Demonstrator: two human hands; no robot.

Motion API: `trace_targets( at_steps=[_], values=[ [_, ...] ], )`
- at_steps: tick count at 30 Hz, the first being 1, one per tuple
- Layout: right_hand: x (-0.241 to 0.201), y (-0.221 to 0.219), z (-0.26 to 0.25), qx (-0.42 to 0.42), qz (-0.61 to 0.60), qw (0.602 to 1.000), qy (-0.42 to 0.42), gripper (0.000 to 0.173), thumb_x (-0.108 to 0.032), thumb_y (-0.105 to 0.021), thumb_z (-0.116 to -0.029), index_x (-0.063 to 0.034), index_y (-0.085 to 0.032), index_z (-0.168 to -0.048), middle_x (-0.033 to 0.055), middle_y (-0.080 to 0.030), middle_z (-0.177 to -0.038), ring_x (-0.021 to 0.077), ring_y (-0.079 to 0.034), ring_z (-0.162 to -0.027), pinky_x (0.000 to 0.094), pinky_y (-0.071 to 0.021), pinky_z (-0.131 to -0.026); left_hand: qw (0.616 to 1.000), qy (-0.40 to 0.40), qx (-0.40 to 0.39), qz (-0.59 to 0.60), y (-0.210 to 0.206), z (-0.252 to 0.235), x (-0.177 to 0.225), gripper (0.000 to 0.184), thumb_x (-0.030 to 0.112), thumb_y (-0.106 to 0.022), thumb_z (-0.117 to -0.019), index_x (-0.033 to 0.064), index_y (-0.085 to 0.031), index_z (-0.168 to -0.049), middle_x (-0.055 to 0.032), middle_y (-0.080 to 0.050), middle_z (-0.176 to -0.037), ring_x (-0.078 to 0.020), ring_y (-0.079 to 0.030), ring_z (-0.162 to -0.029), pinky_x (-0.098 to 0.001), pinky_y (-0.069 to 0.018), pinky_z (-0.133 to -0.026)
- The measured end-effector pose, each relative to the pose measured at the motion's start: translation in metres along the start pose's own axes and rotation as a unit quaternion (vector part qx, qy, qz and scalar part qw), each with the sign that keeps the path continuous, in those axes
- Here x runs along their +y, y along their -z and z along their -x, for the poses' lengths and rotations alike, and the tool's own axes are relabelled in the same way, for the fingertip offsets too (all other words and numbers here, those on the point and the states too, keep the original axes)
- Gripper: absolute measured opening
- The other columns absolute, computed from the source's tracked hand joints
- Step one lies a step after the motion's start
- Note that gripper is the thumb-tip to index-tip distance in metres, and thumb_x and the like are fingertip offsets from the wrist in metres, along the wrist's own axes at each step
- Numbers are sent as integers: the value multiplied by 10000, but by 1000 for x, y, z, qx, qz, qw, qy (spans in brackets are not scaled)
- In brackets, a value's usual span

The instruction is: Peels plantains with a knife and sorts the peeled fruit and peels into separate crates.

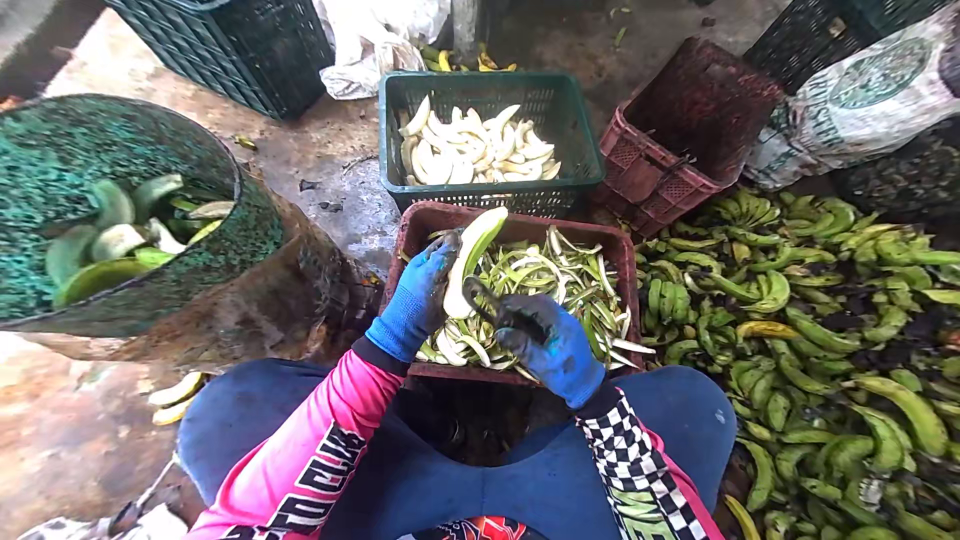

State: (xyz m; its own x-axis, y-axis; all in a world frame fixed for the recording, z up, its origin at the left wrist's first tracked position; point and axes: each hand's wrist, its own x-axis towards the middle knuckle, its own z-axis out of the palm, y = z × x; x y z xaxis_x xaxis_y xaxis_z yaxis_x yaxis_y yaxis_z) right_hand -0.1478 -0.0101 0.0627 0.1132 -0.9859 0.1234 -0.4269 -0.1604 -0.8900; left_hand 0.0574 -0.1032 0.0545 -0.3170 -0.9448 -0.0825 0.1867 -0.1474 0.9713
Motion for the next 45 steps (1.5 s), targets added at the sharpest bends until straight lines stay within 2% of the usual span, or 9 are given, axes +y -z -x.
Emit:
trace_targets(
  at_steps=[5, 10, 16, 19, 26, 30, 36, 41, 45],
  values=[
    [7, -4, -5, -50, 81, 995, -10, 426, -458, -722, -923, -195, -739, -1257, 40, -700, -1131, 136, -676, -1025, 377, -597, -885, 1000, 8, -4, 3, -11, 7, 1, 412, 300, -360, -1094, 165, -583, -1413, -12, -686, -1229, -82, -666, -1033, -318, -582, -876],
    [20, -4, -18, 109, 131, 985, -13, 390, -363, -774, -903, -165, -738, -1238, 76, -697, -1151, 185, -685, -1031, 423, -603, -891, 999, 24, -33, -7, -22, 11, -6, 422, 282, -345, -1106, 132, -543, -1447, -34, -669, -1265, -97, -658, -1071, -334, -573, -923],
    [33, 33, -37, 276, 144, 940, -138, 389, -397, -645, -1002, -126, -687, -1279, 97, -702, -1179, 189, -688, -1062, 422, -580, -946, 993, 104, -40, 43, -18, 8, -5, 400, 419, -384, -1101, 202, -581, -1372, -11, -694, -1038, -78, -661, -797, -271, -582, -664],
    [23, 36, -26, 245, 82, 957, -132, 451, -429, -698, -962, -125, -653, -1292, 69, -699, -1168, 153, -693, -1021, 401, -597, -908, 987, 120, -61, 92, -10, 4, 1, 447, 527, -446, -1060, 205, -590, -1334, -30, -687, -926, -98, -635, -648, -257, -562, -552],
    [0, -15, 2, 85, 31, 996, -9, 464, -386, -758, -905, -110, -687, -1270, 68, -681, -1110, 135, -687, -911, 357, -627, -784, 997, 5, 73, 15, -9, 9, 0, 416, 389, -412, -1100, 201, -523, -1454, -19, -703, -1086, -93, -682, -830, -284, -601, -705],
    [-1, -27, 8, 11, 75, 997, -10, 475, -468, -738, -896, -188, -720, -1280, 56, -678, -1135, 149, -671, -996, 386, -604, -849, 995, -34, 90, -18, -13, 17, -3, 444, 421, -400, -1095, 253, -483, -1498, -13, -680, -1215, -96, -677, -962, -334, -595, -822],
    [15, -7, -11, 82, 107, 991, 22, 452, -357, -790, -874, -168, -730, -1281, 98, -686, -1165, 184, -683, -1011, 405, -610, -852, 1000, -10, -13, -17, -19, 23, 0, 436, 298, -329, -1106, 185, -479, -1500, -16, -686, -1150, -72, -665, -890, -291, -591, -761],
    [30, 40, -44, 196, 192, 957, -93, 441, -415, -698, -960, -190, -695, -1339, 121, -687, -1212, 229, -680, -1081, 452, -577, -939, 963, 196, -182, 26, -22, 23, -3, 378, 367, -401, -1094, 153, -600, -1335, -60, -691, -888, -123, -654, -680, -279, -577, -587],
    [24, 44, -37, 214, 200, 945, -146, 472, -461, -674, -972, -189, -666, -1357, 134, -680, -1213, 274, -674, -1082, 527, -564, -923, 951, 188, -205, 136, -19, 14, -6, 498, 481, -547, -1010, 148, -521, -1380, -124, -692, -1048, -198, -693, -793, -328, -603, -675]
  ],
)
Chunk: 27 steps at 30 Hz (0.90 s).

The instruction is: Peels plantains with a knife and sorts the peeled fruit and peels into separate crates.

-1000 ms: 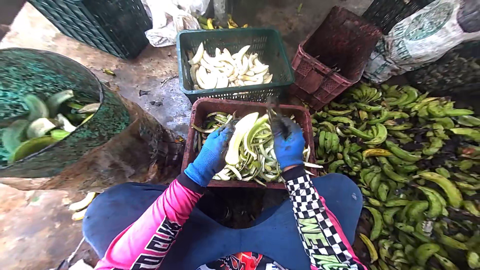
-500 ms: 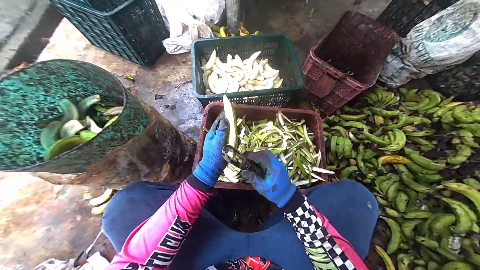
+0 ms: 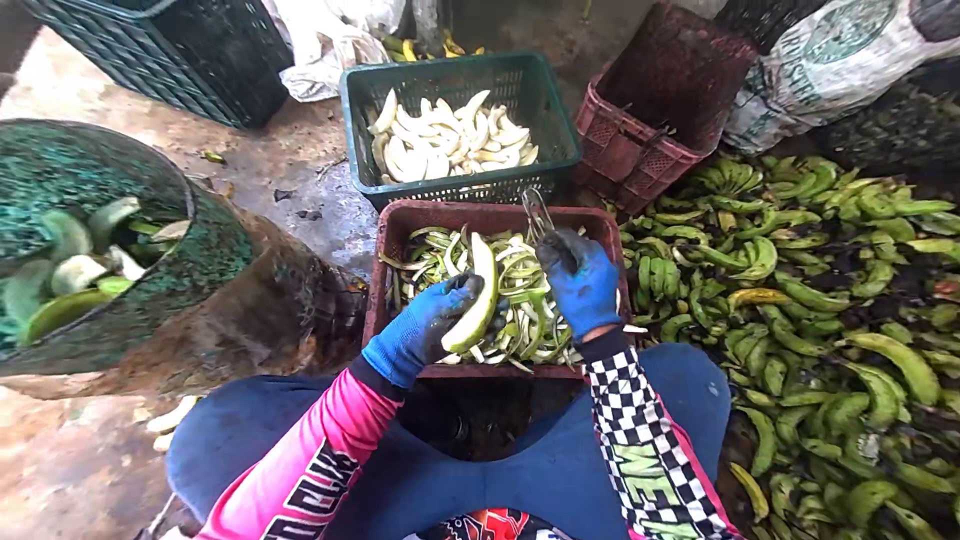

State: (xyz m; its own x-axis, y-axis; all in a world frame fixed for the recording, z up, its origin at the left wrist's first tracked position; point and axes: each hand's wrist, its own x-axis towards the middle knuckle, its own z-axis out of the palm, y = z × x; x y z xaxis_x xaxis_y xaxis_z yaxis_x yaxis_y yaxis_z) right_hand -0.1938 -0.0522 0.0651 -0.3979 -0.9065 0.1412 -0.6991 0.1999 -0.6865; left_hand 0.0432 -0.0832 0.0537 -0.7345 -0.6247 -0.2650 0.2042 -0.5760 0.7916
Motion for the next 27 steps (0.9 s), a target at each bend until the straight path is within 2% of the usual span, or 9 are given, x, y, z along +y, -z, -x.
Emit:
trace_targets(
  at_steps=[3, 6, 9, 12, 15, 19, 23, 25, 27],
  values=[
    [-10, -12, 25, -16, -53, 998, 14, 500, -440, -707, -953, -152, -638, -1356, 97, -687, -1215, 206, -694, -1044, 466, -599, -915, 992, -112, 49, 33, 8, -5, 3, 556, 469, -576, -1005, 180, -478, -1470, -108, -679, -1249, -217, -704, -995, -369, -610, -805],
    [-21, -24, 53, -33, -98, 993, 60, 511, -428, -737, -920, -105, -654, -1308, 84, -692, -1132, 165, -698, -947, 406, -619, -837, 970, -203, 122, 50, 13, -4, 5, 441, 350, -439, -1084, 185, -447, -1493, -71, -638, -1340, -184, -666, -1117, -367, -583, -903],
    [-28, -34, 71, -57, -102, 988, 101, 475, -446, -740, -903, -117, -691, -1242, 75, -700, -1102, 159, -702, -937, 395, -625, -816, 947, -226, 220, 64, 12, -1, 9, 332, 301, -429, -1099, 193, -508, -1403, -19, -682, -1219, -96, -682, -993, -273, -590, -805],
    [-28, -40, 75, -78, -78, 988, 110, 490, -471, -743, -883, -136, -712, -1239, 89, -701, -1106, 192, -703, -949, 420, -618, -819, 940, -230, 247, 48, 14, 2, 11, 328, 350, -446, -1093, 197, -535, -1370, -5, -678, -1175, -88, -668, -973, -281, -580, -803],
    [-25, -38, 70, -80, -74, 985, 134, 471, -463, -747, -886, -148, -724, -1236, 80, -701, -1120, 192, -694, -990, 418, -608, -848, 940, -222, 261, -6, 12, 4, 13, 273, 374, -459, -1086, 216, -561, -1283, 36, -658, -974, -35, -635, -774, -225, -556, -652],
    [-21, -34, 63, -82, -85, 975, 188, 456, -471, -697, -930, -148, -727, -1252, 78, -706, -1174, 186, -683, -1066, 412, -591, -916, 960, -198, 197, -23, 11, 5, 18, 362, 367, -467, -1085, 255, -478, -1429, 8, -685, -1082, -75, -679, -870, -278, -595, -723],
    [-12, -34, 52, -93, -70, 972, 206, 501, -516, -623, -971, -150, -708, -1302, 73, -704, -1221, 191, -671, -1120, 424, -568, -972, 977, -151, 148, -5, 8, 4, 24, 395, 262, -446, -1084, 233, -414, -1477, -2, -690, -1036, -85, -692, -847, -281, -609, -717],
    [-10, -31, 43, -109, -65, 973, 192, 495, -495, -622, -981, -145, -693, -1325, 76, -696, -1249, 199, -661, -1149, 430, -557, -996, 988, -111, 103, -2, 9, 8, 25, 369, 212, -441, -1056, 219, -468, -1424, 6, -694, -989, -74, -684, -803, -265, -602, -684],
    [-6, -29, 31, -132, -67, 976, 159, 468, -448, -624, -990, -140, -680, -1339, 77, -692, -1250, 195, -659, -1154, 432, -552, -1012, 998, -52, 29, 14, 15, 10, 24, 314, 249, -484, -1020, 185, -554, -1319, -45, -685, -929, -119, -668, -724, -284, -587, -610]
  ],
)
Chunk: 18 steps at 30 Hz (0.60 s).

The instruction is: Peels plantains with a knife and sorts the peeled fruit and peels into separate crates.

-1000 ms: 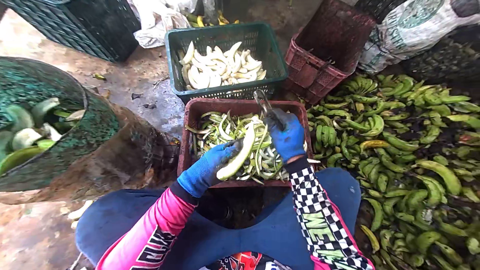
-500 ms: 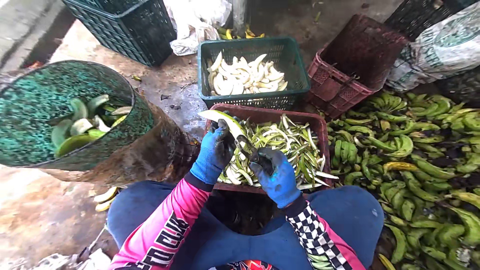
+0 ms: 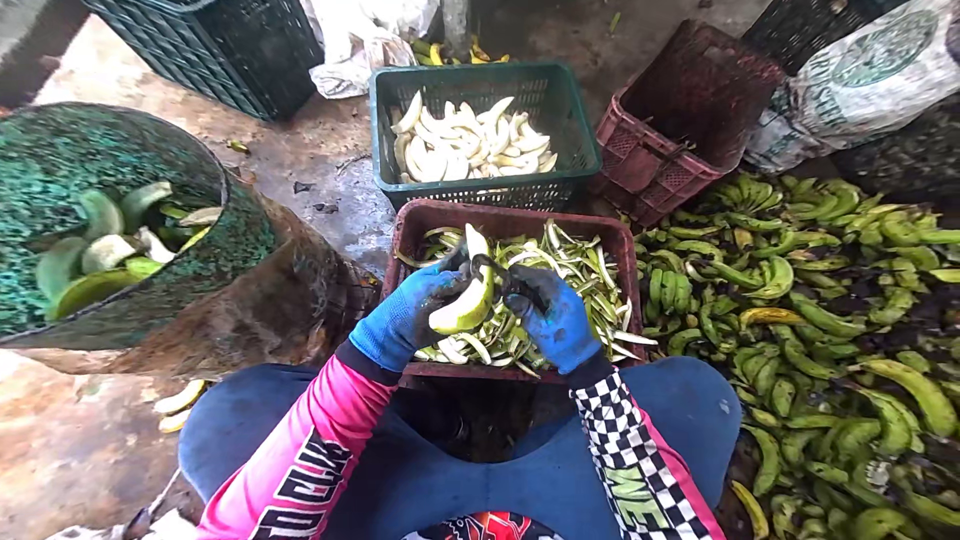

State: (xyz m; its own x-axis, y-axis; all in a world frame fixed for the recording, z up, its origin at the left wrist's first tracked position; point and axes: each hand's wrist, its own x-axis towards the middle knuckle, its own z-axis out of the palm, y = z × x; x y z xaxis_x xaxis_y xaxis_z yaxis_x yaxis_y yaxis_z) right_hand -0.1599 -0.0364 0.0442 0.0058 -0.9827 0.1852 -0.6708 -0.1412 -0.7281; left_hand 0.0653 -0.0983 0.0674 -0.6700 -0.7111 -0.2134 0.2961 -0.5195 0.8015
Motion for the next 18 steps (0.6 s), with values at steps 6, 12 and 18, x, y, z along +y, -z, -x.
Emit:
trace_targets(
  at_steps=[6, 12, 18],
  values=[
    [25, 13, -31, -16, 55, 983, -175, 405, -461, -514, -1056, -203, -705, -1303, 60, -732, -1221, 218, -690, -1144, 538, -534, -1017, 992, 92, -82, 2, -4, -1, -10, 342, 366, -505, -1040, 113, -623, -1238, -83, -687, -949, -122, -659, -723, -253, -568, -601],
    [0, 7, -12, 76, 22, 981, -177, 471, -434, -728, -943, -166, -668, -1326, 90, -700, -1209, 219, -693, -1068, 498, -578, -945, 987, -24, 100, 120, -4, -15, -14, 293, 253, -452, -1076, 102, -585, -1288, -111, -706, -1123, -184, -707, -929, -331, -608, -734],
    [-17, -33, 16, 111, 6, 992, -68, 492, -411, -772, -883, -132, -687, -1279, 98, -684, -1138, 199, -689, -1000, 423, -612, -858, 945, -118, 202, 227, 2, -12, -14, 187, 263, -489, -1052, 174, -576, -913, 34, -560, -695, -56, -564, -582, -195, -493, -515]
  ],
)
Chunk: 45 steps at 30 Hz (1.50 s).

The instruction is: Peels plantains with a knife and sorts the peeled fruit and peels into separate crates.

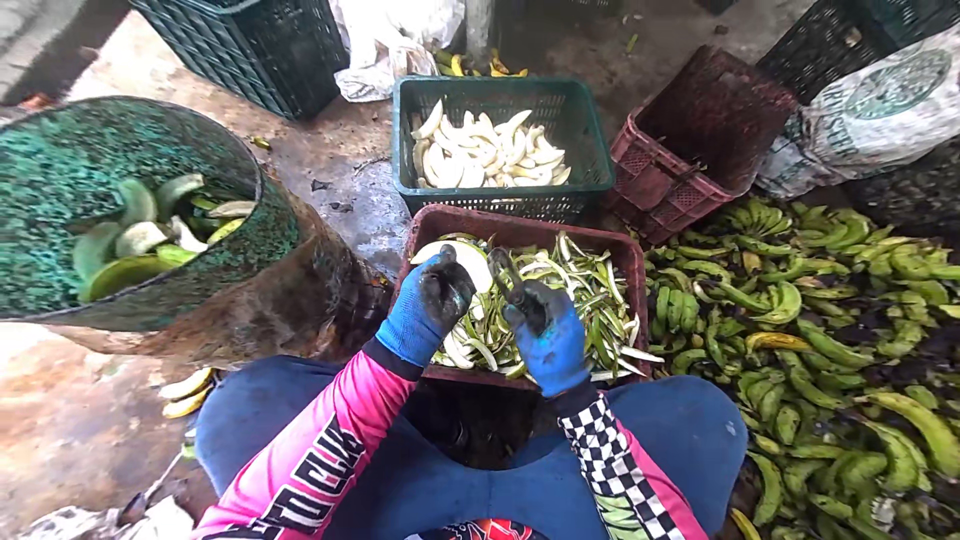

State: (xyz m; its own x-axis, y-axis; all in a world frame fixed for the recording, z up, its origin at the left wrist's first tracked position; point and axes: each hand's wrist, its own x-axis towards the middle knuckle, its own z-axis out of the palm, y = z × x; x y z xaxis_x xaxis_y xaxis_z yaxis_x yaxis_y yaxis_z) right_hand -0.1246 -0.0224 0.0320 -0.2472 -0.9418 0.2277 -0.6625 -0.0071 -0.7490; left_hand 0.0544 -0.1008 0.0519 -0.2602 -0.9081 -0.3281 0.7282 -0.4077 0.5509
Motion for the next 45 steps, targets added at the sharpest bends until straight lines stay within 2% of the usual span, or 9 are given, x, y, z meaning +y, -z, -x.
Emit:
trace_targets(
  at_steps=[5, 8, 11, 14, 19, 28, 34, 37, 45],
  values=[
    [-2, -7, 5, -10, 21, 999, 34, 500, -455, -749, -879, -131, -710, -1258, 115, -687, -1130, 228, -692, -989, 436, -608, -843, 999, -9, 33, 5, -4, 1, 0, 189, 276, -458, -1059, 181, -549, -923, 33, -548, -721, -62, -550, -594, -206, -495, -537],
    [4, 2, -5, -12, 19, 999, 36, 487, -474, -717, -913, -150, -719, -1276, 109, -688, -1162, 209, -689, -1012, 416, -606, -854, 996, -29, 33, -76, -9, 2, 0, 168, 224, -485, -1056, 133, -622, -1023, -13, -656, -839, -108, -657, -735, -293, -580, -649],
    [6, 12, -10, -1, 3, 997, 74, 482, -453, -734, -915, -137, -715, -1280, 92, -686, -1178, 179, -679, -1046, 383, -605, -883, 982, -38, 58, -174, -13, 4, 0, 177, 302, -550, -1046, 143, -628, -1064, 6, -639, -828, -94, -636, -701, -281, -563, -612],
    [0, 9, -2, -18, 30, 995, 96, 478, -453, -745, -895, -150, -720, -1264, 96, -697, -1157, 217, -684, -1046, 433, -604, -879, 985, -38, 66, -158, -6, 5, 1, 215, 355, -546, -1043, 173, -587, -937, 38, -518, -717, -59, -496, -566, -212, -441, -500],
    [-2, 2, 1, -47, 70, 992, 96, 458, -454, -728, -894, -181, -731, -1262, 118, -700, -1185, 284, -677, -1082, 517, -573, -903, 990, -4, 92, -105, -6, -2, 2, 240, 300, -528, -1047, 171, -560, -847, 37, -522, -654, -49, -504, -507, -194, -446, -444],
    [12, 28, -20, -71, 67, 984, 146, 454, -465, -639, -969, -176, -713, -1312, 103, -694, -1247, 260, -649, -1171, 490, -541, -997, 957, 78, -47, -274, -19, 7, 26, 257, 156, -504, -1041, 112, -527, -1293, -21, -671, -890, -90, -673, -739, -258, -590, -651],
    [19, 44, -48, -159, 85, 975, 131, 430, -416, -553, -1031, -147, -688, -1338, 102, -700, -1237, 243, -657, -1174, 474, -537, -1021, 927, 162, -177, -290, -8, 10, 27, 232, 150, -507, -1001, 134, -594, -1214, -14, -696, -869, -68, -677, -696, -244, -590, -596],
    [25, 50, -77, -243, 64, 962, 106, 384, -385, -505, -1061, -154, -712, -1287, 67, -725, -1206, 187, -679, -1143, 451, -538, -1033, 905, 207, -228, -295, -7, 1, 28, 284, 147, -493, -993, 111, -602, -1253, -36, -711, -935, -91, -693, -780, -274, -607, -686],
    [44, 49, -114, -341, 92, 935, 12, 344, -357, -515, -1065, -157, -753, -1212, 68, -763, -1114, 205, -721, -1046, 502, -555, -982, 900, 235, -229, -288, 5, -35, 6, 341, 178, -498, -985, 113, -602, -1304, -58, -706, -978, -106, -688, -802, -283, -598, -694]
  ],
)
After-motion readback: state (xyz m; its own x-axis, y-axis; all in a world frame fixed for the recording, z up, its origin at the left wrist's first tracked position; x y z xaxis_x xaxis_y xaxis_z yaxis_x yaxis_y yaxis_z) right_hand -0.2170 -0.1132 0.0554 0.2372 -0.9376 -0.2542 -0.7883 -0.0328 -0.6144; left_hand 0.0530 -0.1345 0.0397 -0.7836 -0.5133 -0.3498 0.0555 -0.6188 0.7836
